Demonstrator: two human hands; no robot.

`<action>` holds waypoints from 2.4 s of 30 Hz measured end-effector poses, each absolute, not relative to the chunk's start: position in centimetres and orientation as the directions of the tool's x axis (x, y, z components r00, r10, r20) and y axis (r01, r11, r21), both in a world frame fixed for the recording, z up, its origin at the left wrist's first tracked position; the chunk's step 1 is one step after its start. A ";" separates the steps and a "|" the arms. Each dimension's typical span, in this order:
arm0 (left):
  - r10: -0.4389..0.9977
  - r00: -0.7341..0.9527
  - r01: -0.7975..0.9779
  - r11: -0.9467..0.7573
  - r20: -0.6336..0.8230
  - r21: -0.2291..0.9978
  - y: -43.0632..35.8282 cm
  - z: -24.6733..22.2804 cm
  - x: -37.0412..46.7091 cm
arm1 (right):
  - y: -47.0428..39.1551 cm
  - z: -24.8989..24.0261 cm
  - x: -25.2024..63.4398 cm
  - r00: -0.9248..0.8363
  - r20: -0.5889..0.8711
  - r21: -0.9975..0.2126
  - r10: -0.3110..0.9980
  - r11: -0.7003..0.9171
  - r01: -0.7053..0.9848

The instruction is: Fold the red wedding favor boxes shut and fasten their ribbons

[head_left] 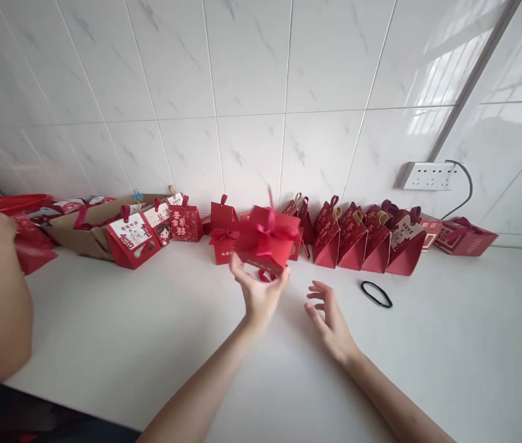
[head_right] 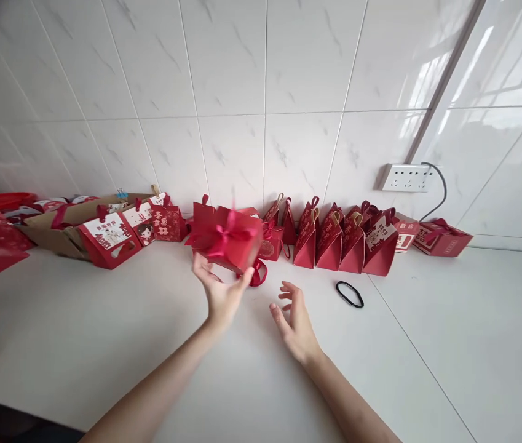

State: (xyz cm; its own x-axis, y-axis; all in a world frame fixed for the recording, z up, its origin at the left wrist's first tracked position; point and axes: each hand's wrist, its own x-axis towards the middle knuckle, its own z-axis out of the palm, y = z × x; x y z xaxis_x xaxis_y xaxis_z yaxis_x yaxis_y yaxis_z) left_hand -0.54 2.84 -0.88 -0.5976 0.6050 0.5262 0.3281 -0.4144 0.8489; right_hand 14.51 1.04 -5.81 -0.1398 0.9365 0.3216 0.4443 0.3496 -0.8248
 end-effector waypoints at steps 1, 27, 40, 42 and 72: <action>0.655 -0.558 0.320 -0.395 0.508 0.861 2.2 -1.9 0.6 | 0.9 -6.0 14.4 -0.092 0.355 -0.848 0.930 0.362 0.387; 0.948 -0.106 -0.048 -0.306 0.300 0.951 2.5 -3.8 -1.6 | 2.0 -4.6 15.0 -0.083 0.313 -0.941 0.946 0.321 0.107; 0.893 -0.179 -0.048 -0.427 0.413 0.903 3.3 -2.5 -2.8 | 0.9 -1.9 17.5 0.053 0.638 -0.687 0.768 0.537 0.489; 0.908 -0.153 -0.075 -0.403 0.389 0.912 3.4 -2.3 -3.1 | 0.5 -1.3 18.1 0.010 0.604 -0.668 0.797 0.500 0.551; 0.776 0.196 0.154 -0.628 0.599 0.763 1.9 -2.0 -2.7 | 1.7 -0.1 20.5 -0.719 -0.119 -0.984 0.685 -0.177 -0.006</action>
State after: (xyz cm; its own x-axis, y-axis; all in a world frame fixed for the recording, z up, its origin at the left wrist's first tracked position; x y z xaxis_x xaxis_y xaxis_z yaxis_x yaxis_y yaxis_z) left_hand -2.72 1.94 -1.98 0.1955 0.7763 0.5993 0.1539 -0.6278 0.7630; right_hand 20.51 1.68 -0.06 -0.7190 0.6848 -0.1188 -0.0060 -0.1770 -0.9842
